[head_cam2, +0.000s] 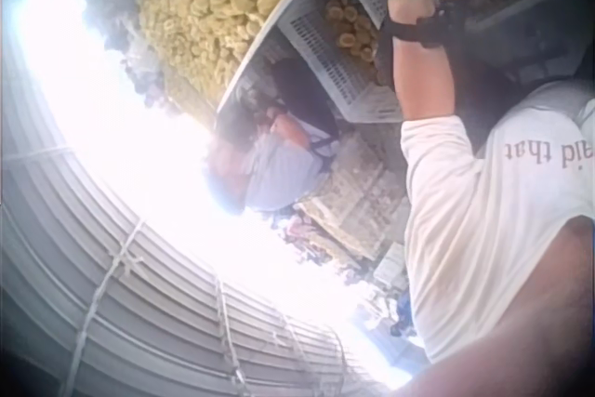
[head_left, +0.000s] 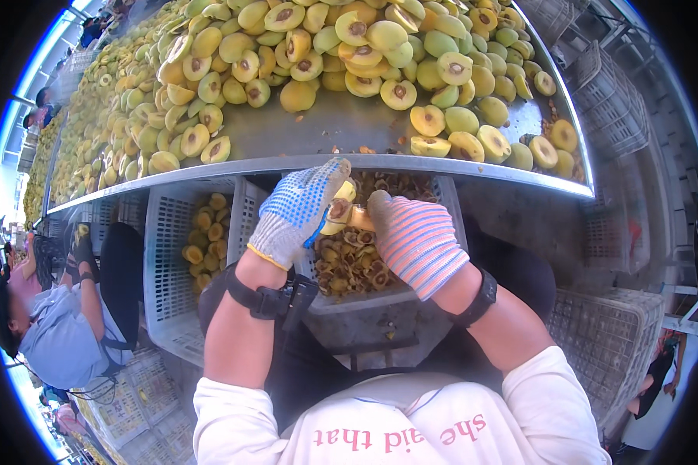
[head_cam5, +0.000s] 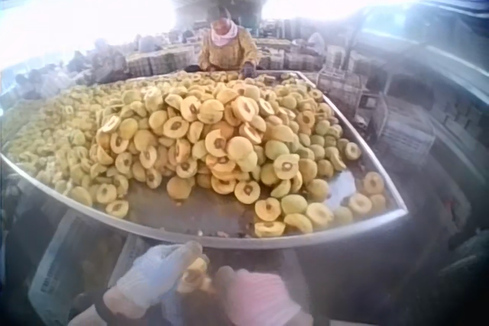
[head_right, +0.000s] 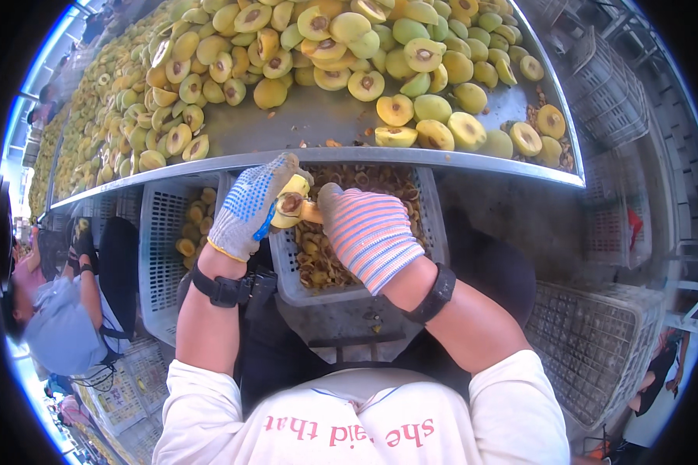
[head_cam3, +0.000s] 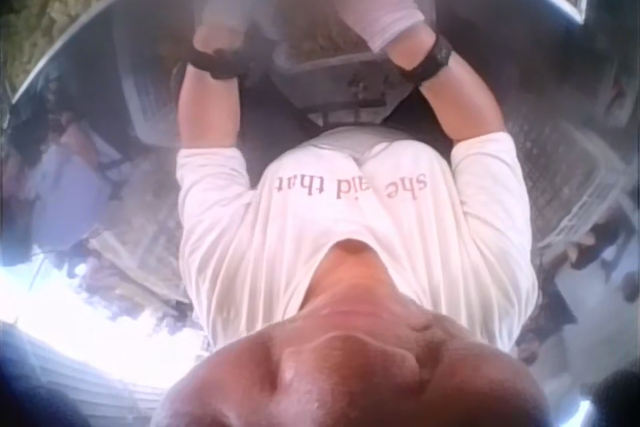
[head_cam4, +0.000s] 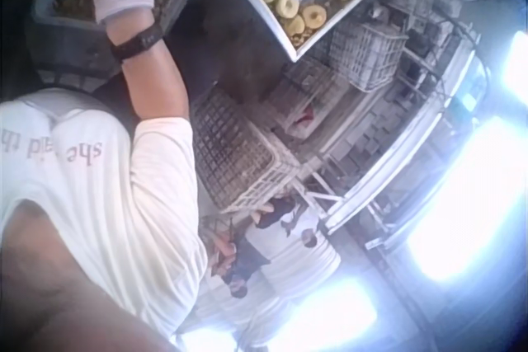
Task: The person pits fruit by hand using a coring tool, placing the pits into a small bin and the fruit halves into a larger container.
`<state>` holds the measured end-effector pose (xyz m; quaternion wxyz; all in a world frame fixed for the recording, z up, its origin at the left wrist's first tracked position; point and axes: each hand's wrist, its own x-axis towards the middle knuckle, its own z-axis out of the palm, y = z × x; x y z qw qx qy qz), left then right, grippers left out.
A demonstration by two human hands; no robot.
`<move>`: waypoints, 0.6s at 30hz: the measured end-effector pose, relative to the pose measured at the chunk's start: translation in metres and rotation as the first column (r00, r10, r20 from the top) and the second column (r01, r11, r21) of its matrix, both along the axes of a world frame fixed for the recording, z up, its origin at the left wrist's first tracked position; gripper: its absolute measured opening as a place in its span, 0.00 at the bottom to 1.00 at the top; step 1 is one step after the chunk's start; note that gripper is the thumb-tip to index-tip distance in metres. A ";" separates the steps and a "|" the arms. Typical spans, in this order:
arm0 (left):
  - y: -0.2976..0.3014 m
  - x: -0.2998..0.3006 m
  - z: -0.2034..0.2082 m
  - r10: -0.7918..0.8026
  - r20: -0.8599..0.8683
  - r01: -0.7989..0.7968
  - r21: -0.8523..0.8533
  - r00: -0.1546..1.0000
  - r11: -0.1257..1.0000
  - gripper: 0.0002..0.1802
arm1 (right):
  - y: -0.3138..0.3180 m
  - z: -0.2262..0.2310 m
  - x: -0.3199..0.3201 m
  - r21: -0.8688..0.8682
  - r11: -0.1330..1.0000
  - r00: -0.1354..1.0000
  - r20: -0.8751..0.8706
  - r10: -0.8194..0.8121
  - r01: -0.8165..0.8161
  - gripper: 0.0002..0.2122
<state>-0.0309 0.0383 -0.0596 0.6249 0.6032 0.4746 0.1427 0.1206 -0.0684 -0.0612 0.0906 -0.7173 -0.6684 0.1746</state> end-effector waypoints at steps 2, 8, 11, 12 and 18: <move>0.004 -0.006 -0.016 -0.111 -0.127 0.124 0.100 0.986 0.987 0.22 | 0.002 0.002 -0.001 -0.030 1.000 1.000 -0.006 -0.002 0.002 0.08; -0.013 -0.001 -0.022 0.089 0.402 -0.172 0.176 0.911 0.969 0.19 | 0.006 0.011 -0.004 -0.243 0.968 0.983 -0.154 -0.102 0.063 0.09; 0.009 -0.011 -0.014 -0.143 -0.537 0.552 0.827 0.831 0.104 0.18 | 0.005 0.003 -0.006 -0.292 0.955 0.982 -0.163 -0.099 0.048 0.10; 0.009 -0.011 -0.017 -0.138 -0.537 0.551 0.828 0.832 0.104 0.18 | 0.009 0.000 -0.005 -0.293 0.954 0.972 -0.203 -0.116 0.053 0.13; -0.022 0.015 -0.027 0.154 0.627 -0.260 0.080 0.764 0.962 0.26 | 0.002 -0.001 -0.010 -0.261 0.965 0.553 -0.807 -0.207 -0.019 0.19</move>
